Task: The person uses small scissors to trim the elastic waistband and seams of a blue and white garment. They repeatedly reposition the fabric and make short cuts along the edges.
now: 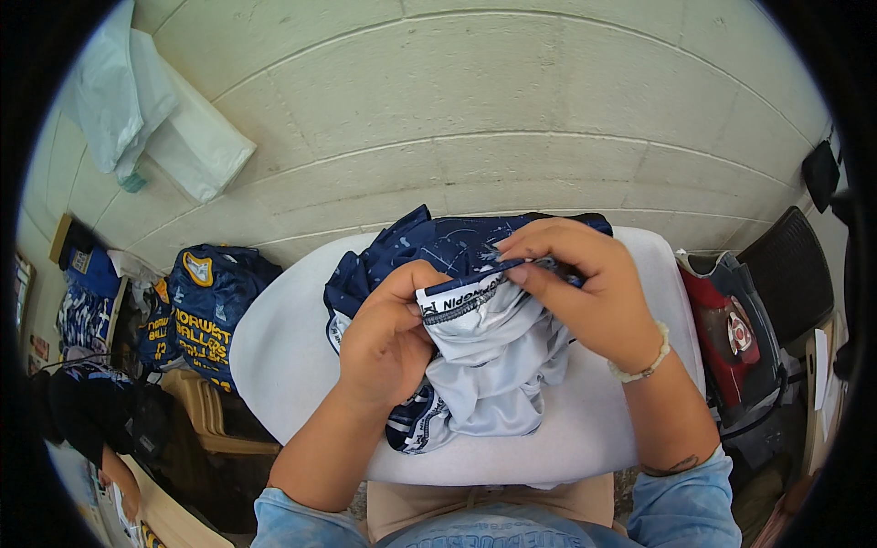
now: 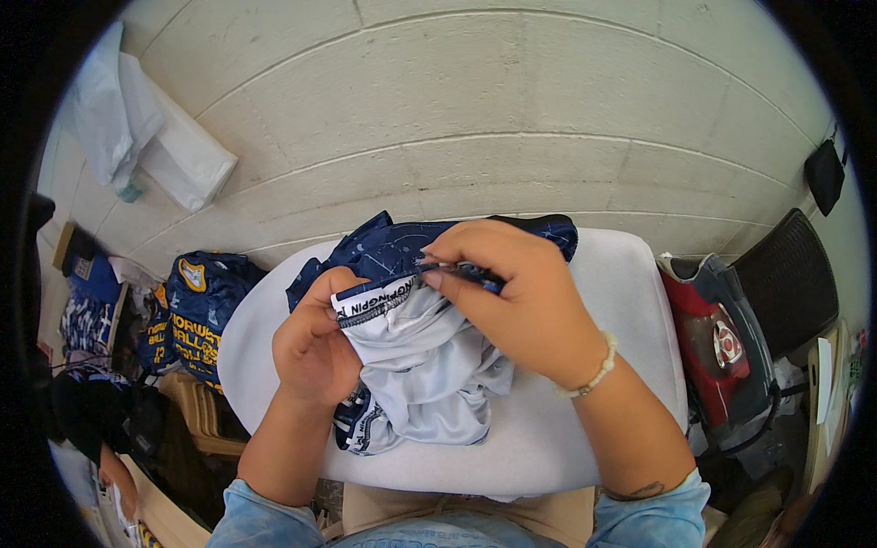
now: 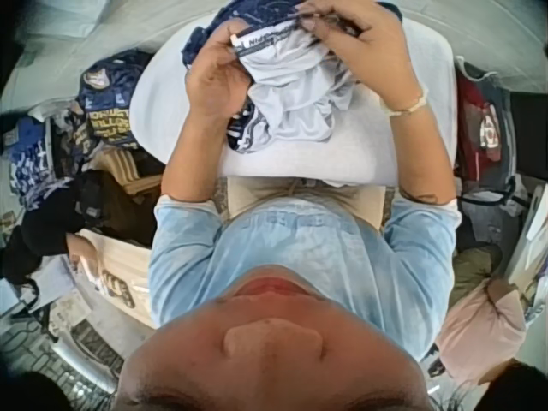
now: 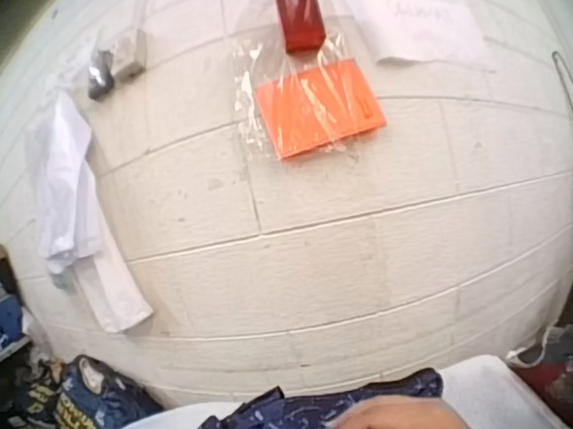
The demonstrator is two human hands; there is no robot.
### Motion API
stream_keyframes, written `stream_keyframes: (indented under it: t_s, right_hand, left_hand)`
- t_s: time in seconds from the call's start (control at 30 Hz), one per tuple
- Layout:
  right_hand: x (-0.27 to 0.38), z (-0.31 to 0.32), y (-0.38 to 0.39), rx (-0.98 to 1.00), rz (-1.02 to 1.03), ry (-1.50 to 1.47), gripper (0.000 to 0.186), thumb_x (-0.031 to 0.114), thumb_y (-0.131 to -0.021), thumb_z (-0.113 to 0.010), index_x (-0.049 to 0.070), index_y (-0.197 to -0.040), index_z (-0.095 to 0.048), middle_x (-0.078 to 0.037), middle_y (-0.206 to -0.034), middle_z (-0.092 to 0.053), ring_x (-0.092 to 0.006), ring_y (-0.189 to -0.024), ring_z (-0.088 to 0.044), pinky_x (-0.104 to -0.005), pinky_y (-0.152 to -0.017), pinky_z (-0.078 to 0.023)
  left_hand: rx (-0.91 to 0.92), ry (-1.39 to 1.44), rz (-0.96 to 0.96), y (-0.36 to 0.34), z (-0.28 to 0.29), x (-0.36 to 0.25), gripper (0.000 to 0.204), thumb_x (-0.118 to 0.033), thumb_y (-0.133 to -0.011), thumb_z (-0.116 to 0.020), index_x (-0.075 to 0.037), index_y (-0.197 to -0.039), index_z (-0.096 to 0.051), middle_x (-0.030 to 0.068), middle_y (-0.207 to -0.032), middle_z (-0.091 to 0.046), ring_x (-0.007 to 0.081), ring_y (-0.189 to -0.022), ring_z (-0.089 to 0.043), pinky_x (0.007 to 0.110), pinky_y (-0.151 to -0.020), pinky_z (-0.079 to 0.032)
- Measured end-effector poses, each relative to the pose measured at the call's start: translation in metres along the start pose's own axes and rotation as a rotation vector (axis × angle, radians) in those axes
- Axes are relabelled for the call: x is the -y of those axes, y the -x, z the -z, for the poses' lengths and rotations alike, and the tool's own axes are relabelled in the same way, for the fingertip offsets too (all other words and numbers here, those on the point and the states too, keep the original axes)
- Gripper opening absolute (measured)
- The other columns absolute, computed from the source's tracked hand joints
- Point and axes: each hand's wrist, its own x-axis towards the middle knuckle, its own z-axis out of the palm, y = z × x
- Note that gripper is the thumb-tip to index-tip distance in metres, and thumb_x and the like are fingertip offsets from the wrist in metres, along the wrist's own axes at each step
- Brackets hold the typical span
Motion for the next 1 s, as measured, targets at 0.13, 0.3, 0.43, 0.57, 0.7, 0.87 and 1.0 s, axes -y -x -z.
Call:
stream_keyframes:
  t_s: [0.13,0.3,0.43,0.57,0.7,0.87,1.0]
  right_hand:
    - [0.007,0.006,0.003,-0.080,-0.148,-0.111,0.009,0.004,-0.084,-0.070,0.000,-0.092,-0.067,-0.002,-0.084,-0.065,-0.0060,-0.073,-0.054,-0.0208,-0.064,-0.042]
    - [0.012,0.002,0.005,-0.110,-0.228,-0.186,0.009,0.005,-0.085,-0.070,0.001,-0.093,-0.067,0.002,-0.080,-0.062,-0.0037,-0.070,-0.050,-0.0203,-0.061,-0.040]
    - [0.015,-0.002,0.003,-0.150,-0.084,-0.035,0.013,0.004,-0.081,-0.071,0.003,-0.092,-0.066,-0.001,-0.078,-0.062,-0.0074,-0.069,-0.053,-0.0239,-0.061,-0.042]
    - [0.022,0.000,0.006,0.007,0.198,0.350,0.021,0.000,-0.077,-0.074,0.006,-0.097,-0.068,-0.002,-0.081,-0.062,-0.0109,-0.069,-0.057,-0.0237,-0.061,-0.045]
    - [0.024,-0.012,0.009,-0.043,0.162,0.146,0.030,-0.001,-0.075,-0.074,0.006,-0.103,-0.067,-0.009,-0.102,-0.061,-0.0157,-0.073,-0.061,-0.0268,-0.060,-0.048]
    - [0.018,-0.006,0.003,-0.124,0.164,0.158,0.047,0.000,-0.066,-0.074,0.007,-0.112,-0.064,-0.015,-0.114,-0.055,-0.0294,-0.099,-0.058,-0.0332,-0.083,-0.048]
    - [0.012,0.003,0.004,0.066,0.150,0.427,0.039,0.004,-0.068,-0.078,0.009,-0.104,-0.067,-0.009,-0.110,-0.056,-0.0212,-0.086,-0.058,-0.0307,-0.072,-0.047]
  left_hand:
    - [0.019,-0.026,0.005,-0.001,0.004,-0.001,0.026,-0.009,-0.079,-0.041,0.001,-0.098,-0.056,0.0096,-0.093,-0.063,0.0161,-0.087,-0.059,0.030,-0.081,-0.046]
    - [0.032,-0.085,0.016,-0.001,0.002,-0.003,0.026,-0.011,-0.079,-0.042,0.000,-0.098,-0.056,0.0084,-0.091,-0.062,0.0150,-0.086,-0.058,0.028,-0.080,-0.045]
    - [-0.007,-0.247,-0.002,0.000,-0.001,-0.003,0.027,-0.025,-0.087,-0.049,-0.002,-0.100,-0.056,0.0040,-0.090,-0.058,0.0118,-0.083,-0.054,0.027,-0.079,-0.042]
    - [0.041,-0.457,-0.071,-0.002,-0.005,0.004,0.048,-0.048,-0.089,-0.060,-0.003,-0.106,-0.054,-0.0011,-0.090,-0.052,0.0066,-0.079,-0.048,0.022,-0.072,-0.039]
    - [0.052,-0.678,0.063,0.006,-0.013,0.004,0.037,-0.037,-0.095,-0.061,-0.001,-0.104,-0.063,-0.0030,-0.086,-0.056,0.0027,-0.074,-0.046,0.015,-0.066,-0.036]
    - [-0.175,-0.033,0.218,-0.001,-0.012,0.001,0.038,-0.031,-0.101,-0.048,0.003,-0.115,-0.060,0.0128,-0.106,-0.067,0.0168,-0.093,-0.066,0.030,-0.081,-0.054]
    - [-0.193,0.273,-0.120,-0.008,0.004,-0.009,0.040,-0.032,-0.100,-0.045,0.002,-0.117,-0.058,0.0139,-0.116,-0.065,0.0259,-0.110,-0.061,0.040,-0.100,-0.045]
